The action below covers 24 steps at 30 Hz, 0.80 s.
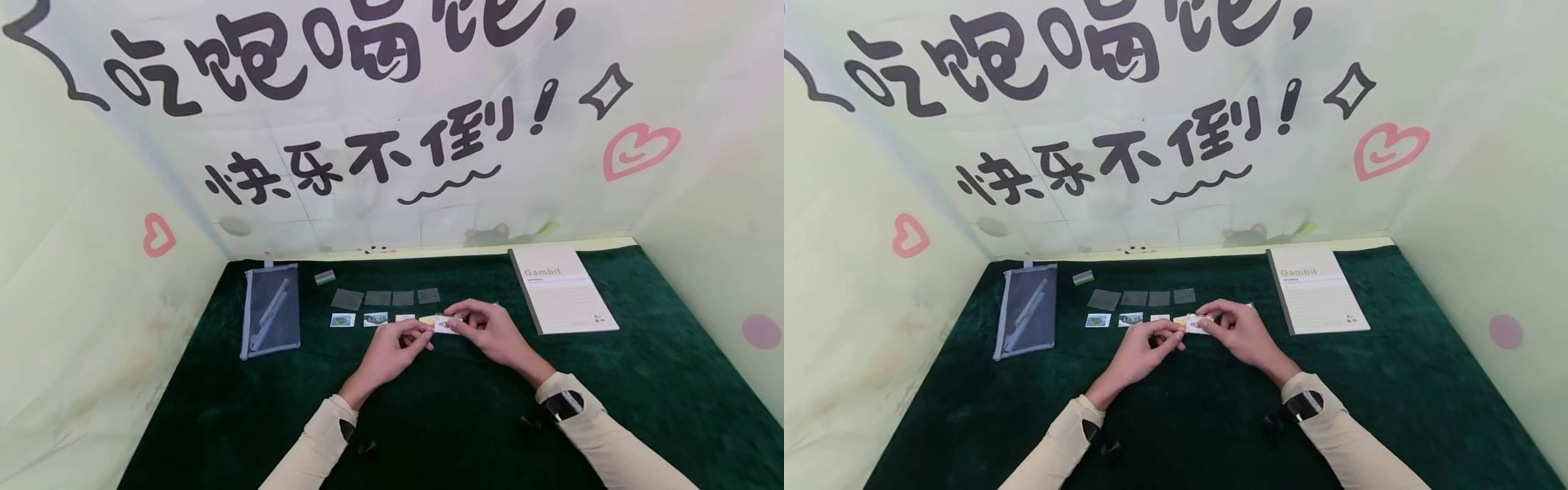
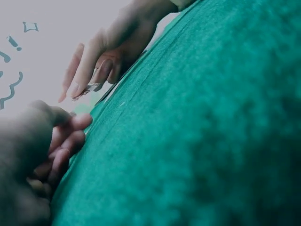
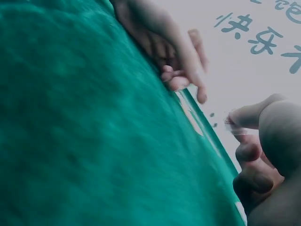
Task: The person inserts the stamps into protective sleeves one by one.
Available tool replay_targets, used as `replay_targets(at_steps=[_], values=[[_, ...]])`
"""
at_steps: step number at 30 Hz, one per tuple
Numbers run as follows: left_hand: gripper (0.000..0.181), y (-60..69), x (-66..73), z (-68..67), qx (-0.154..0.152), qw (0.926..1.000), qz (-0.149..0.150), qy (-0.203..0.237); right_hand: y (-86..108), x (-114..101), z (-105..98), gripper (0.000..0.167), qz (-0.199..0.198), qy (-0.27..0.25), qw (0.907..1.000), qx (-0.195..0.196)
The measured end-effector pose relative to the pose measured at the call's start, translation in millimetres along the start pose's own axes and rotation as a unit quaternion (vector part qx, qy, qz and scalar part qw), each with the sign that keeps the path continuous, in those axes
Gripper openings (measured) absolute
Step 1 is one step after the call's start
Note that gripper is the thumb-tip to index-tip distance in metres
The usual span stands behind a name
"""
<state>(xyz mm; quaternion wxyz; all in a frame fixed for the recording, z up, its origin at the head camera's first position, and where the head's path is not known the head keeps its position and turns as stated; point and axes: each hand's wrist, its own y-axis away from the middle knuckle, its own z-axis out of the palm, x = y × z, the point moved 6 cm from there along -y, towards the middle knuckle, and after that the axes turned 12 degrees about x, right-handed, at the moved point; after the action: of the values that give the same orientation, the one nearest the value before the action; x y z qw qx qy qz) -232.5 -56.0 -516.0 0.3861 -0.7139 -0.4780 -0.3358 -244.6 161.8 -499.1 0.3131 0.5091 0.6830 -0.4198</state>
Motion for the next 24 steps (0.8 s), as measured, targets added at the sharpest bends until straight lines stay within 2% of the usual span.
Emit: replay_targets(at_steps=[4, 8, 11, 14, 18, 24], values=[[0.014, -3.6, 8.1, -4.0, 0.027, 0.9983, 0.021, -0.046, -9.7, 0.9, -13.2, 0.017, -0.006, 0.047, 0.9989, 0.004], [0.016, -9.7, 16.8, -7.4, 0.054, 0.9889, 0.043, -0.132, -17.1, 7.7, -20.0, 0.014, -0.006, 0.085, 0.9963, -0.009], [0.020, -15.7, 18.4, -6.4, 0.045, 0.9792, 0.041, -0.193, -21.2, 11.9, -20.4, 0.015, -0.005, 0.100, 0.9947, -0.021], [0.025, -21.5, 18.7, -4.8, 0.024, 0.9725, 0.033, -0.229, -24.4, 14.0, -18.0, 0.015, -0.016, 0.117, 0.9924, -0.033], [0.026, -27.7, 22.5, -3.9, 0.009, 0.9683, 0.036, -0.247, -27.0, 14.5, -15.3, 0.014, -0.023, 0.140, 0.9893, -0.034], [0.025, -31.2, 26.3, -4.9, 0.009, 0.9716, 0.039, -0.233, -28.8, 11.1, -13.5, 0.014, -0.039, 0.171, 0.9843, -0.024]])
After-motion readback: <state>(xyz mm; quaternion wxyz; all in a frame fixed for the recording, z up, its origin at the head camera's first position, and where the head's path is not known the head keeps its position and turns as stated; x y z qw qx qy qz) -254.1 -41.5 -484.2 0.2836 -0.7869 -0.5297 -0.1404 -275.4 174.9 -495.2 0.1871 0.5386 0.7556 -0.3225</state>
